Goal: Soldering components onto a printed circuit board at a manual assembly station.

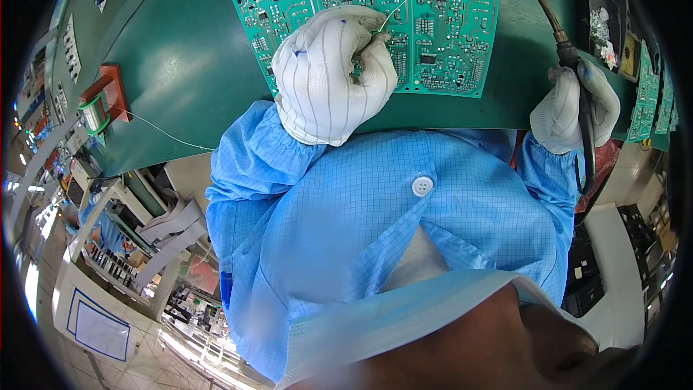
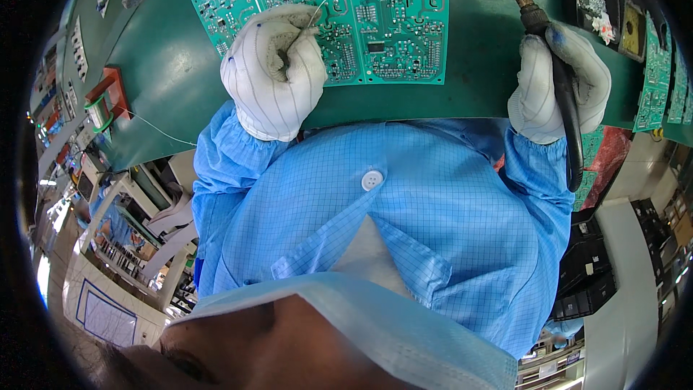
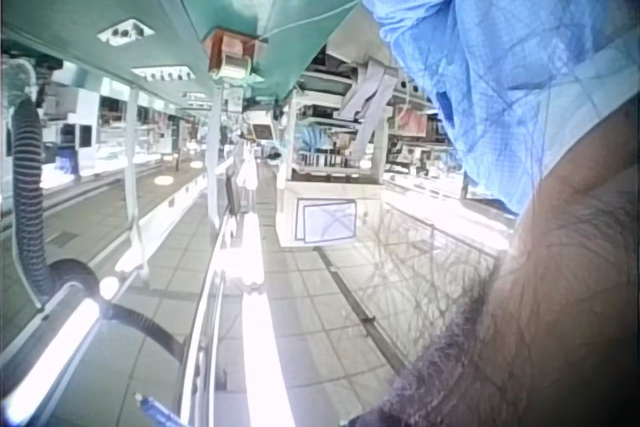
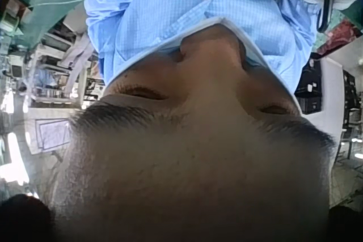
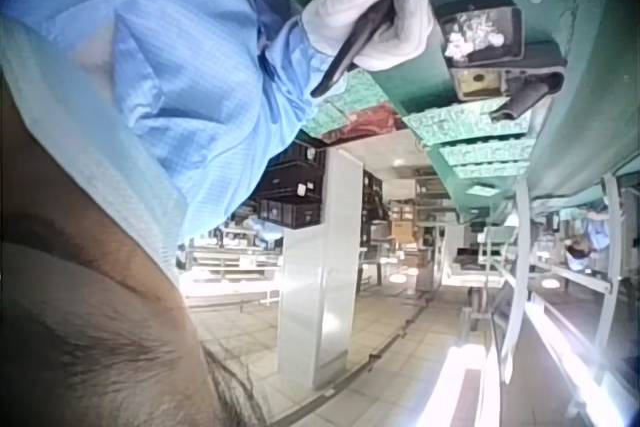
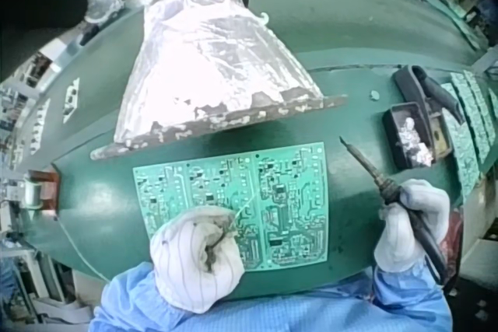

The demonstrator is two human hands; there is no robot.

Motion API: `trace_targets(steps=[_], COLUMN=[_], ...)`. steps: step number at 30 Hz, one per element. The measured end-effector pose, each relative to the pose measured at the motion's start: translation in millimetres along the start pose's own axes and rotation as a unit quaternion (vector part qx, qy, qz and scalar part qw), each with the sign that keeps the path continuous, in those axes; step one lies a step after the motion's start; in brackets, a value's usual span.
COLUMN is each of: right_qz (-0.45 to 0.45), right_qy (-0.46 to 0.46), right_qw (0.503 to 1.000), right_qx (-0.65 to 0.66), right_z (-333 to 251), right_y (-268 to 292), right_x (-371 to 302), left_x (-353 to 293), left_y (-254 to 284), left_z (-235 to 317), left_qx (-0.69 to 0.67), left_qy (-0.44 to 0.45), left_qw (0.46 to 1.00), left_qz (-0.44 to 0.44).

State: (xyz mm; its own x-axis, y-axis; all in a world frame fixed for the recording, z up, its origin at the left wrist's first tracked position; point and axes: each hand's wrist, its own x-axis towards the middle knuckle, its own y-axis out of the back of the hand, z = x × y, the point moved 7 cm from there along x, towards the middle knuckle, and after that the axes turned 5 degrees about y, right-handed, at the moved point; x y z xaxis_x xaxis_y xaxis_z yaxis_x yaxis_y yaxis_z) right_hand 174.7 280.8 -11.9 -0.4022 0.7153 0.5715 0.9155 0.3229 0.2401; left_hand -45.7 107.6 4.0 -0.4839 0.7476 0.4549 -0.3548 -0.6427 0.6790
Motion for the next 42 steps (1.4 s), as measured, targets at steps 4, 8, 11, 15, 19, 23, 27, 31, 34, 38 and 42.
trace_targets(steps=[4, 8, 11, 15, 19, 23, 27, 31, 34, 38, 42], right_qz=[-0.004, -0.001, 0.0, 0.029, -0.006, -0.007, 0.003, -0.024, -0.008, 0.001, -0.011], right_qy=[0.005, 0.015, 0.018, 0.021, -0.014, 0.035, 0.0, 0.002, -0.011, -0.022, -0.022], right_qw=[1.0, 1.0, 1.0, 0.999, 0.998, 0.993, 1.0, 0.999, 0.999, 0.998, 0.998], right_qx=[-0.008, -0.009, -0.007, 0.005, -0.067, -0.112, -0.02, 0.035, 0.047, 0.055, 0.057], right_z=[-1.2, -3.9, -5.5, -10.0, -10.1, -15.3, -14.9, -18.2, -20.5, -12.6, -6.2], right_y=[-0.6, -2.7, -4.0, -2.3, -3.1, -1.0, 1.1, 1.6, 11.6, 25.4, 28.3], right_x=[0.7, 2.7, 5.9, 5.8, 3.5, 4.6, -4.9, -20.8, -39.0, -53.5, -58.7], left_x=[-0.1, 2.7, 7.2, 7.8, -7.4, -19.4, -23.6, -28.3, -34.8, -41.8, -45.0], left_y=[0.3, -1.1, -3.9, -6.1, -17.2, -23.1, -24.6, -25.7, -23.6, -21.3, -16.0], left_z=[-0.4, -1.7, -3.8, -8.8, 20.3, 31.2, 34.2, 33.0, 35.8, 37.5, 37.9], left_qx=[-0.005, 0.012, 0.021, 0.001, -0.018, 0.065, 0.105, 0.135, 0.13, 0.141, 0.123], left_qy=[-0.013, 0.002, 0.008, 0.028, -0.162, -0.189, -0.183, -0.165, -0.164, -0.168, -0.17], left_qw=[1.0, 1.0, 0.999, 0.999, 0.984, 0.975, 0.972, 0.97, 0.971, 0.969, 0.974], left_qz=[0.01, 0.026, 0.038, 0.03, -0.073, -0.092, -0.103, -0.114, -0.117, -0.116, -0.084])
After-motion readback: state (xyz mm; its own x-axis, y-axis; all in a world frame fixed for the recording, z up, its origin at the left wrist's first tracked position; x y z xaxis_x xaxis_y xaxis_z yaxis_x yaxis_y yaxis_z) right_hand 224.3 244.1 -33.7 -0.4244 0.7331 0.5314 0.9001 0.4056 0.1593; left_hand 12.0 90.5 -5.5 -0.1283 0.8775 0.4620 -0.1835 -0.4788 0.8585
